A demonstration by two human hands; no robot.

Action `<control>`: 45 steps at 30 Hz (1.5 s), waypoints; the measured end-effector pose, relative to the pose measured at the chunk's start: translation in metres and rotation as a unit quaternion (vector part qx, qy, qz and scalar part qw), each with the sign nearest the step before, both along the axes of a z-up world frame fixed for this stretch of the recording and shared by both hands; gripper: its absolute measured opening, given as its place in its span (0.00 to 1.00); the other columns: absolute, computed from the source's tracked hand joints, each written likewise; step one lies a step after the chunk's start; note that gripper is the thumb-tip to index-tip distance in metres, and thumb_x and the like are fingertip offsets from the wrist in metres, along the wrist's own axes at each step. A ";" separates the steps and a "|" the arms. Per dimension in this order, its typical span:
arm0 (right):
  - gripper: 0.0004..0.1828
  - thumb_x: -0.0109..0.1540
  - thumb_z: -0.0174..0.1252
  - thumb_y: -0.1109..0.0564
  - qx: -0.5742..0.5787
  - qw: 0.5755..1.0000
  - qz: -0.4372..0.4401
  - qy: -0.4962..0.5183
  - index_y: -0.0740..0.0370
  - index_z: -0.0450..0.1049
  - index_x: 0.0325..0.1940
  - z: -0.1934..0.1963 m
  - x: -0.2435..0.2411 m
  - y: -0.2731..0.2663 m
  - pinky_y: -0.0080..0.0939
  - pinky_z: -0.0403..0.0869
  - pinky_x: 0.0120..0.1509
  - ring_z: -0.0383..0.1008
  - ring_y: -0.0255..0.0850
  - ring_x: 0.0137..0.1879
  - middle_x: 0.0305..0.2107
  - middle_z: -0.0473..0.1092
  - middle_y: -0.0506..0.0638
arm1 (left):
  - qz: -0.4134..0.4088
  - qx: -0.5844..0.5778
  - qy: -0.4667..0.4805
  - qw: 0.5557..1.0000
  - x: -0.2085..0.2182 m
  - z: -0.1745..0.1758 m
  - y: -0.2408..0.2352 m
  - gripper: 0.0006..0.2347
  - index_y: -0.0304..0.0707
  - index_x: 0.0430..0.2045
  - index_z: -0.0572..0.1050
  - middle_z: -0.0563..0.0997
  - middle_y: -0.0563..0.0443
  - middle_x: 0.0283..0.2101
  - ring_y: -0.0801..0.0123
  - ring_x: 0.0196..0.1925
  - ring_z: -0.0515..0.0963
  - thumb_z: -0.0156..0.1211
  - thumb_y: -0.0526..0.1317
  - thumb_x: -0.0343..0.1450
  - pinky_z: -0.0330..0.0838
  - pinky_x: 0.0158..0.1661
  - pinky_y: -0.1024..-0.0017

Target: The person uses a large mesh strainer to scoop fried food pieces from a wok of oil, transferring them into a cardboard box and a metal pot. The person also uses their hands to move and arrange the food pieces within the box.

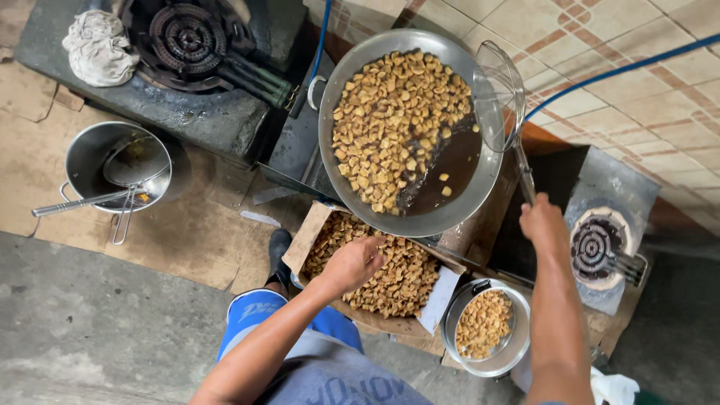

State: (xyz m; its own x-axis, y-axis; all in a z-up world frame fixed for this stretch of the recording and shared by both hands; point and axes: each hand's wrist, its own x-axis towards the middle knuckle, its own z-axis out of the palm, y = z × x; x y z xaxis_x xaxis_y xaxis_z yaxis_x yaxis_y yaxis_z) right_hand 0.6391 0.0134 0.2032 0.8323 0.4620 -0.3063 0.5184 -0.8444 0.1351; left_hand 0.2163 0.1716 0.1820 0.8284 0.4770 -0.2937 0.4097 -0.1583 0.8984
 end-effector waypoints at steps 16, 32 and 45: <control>0.19 0.70 0.51 0.47 -0.080 0.979 0.146 0.118 0.66 0.71 0.55 0.034 -0.041 0.050 0.67 0.75 0.53 0.78 0.69 0.47 0.40 0.76 0.72 | 0.016 0.011 -0.033 0.999 0.011 0.019 0.018 0.23 0.37 0.62 0.70 0.83 0.42 0.37 0.52 0.39 0.83 0.59 0.41 0.70 0.76 0.41 0.60; 0.17 0.70 0.50 0.50 0.076 0.928 -0.156 0.328 0.60 0.67 0.60 -0.072 -0.168 -0.022 0.40 0.71 0.27 0.71 0.39 0.24 0.27 0.73 0.53 | 0.003 0.004 -0.014 1.000 -0.007 0.005 0.018 0.21 0.31 0.57 0.73 0.82 0.40 0.36 0.53 0.37 0.83 0.61 0.41 0.70 0.76 0.40 0.60; 0.18 0.73 0.46 0.50 0.057 0.984 -0.148 0.080 0.67 0.62 0.58 -0.026 -0.182 -0.063 0.69 0.74 0.49 0.77 0.72 0.43 0.35 0.75 0.75 | -0.045 0.018 -0.029 0.998 -0.010 0.013 0.020 0.20 0.31 0.55 0.74 0.82 0.41 0.34 0.53 0.36 0.82 0.62 0.41 0.70 0.75 0.40 0.60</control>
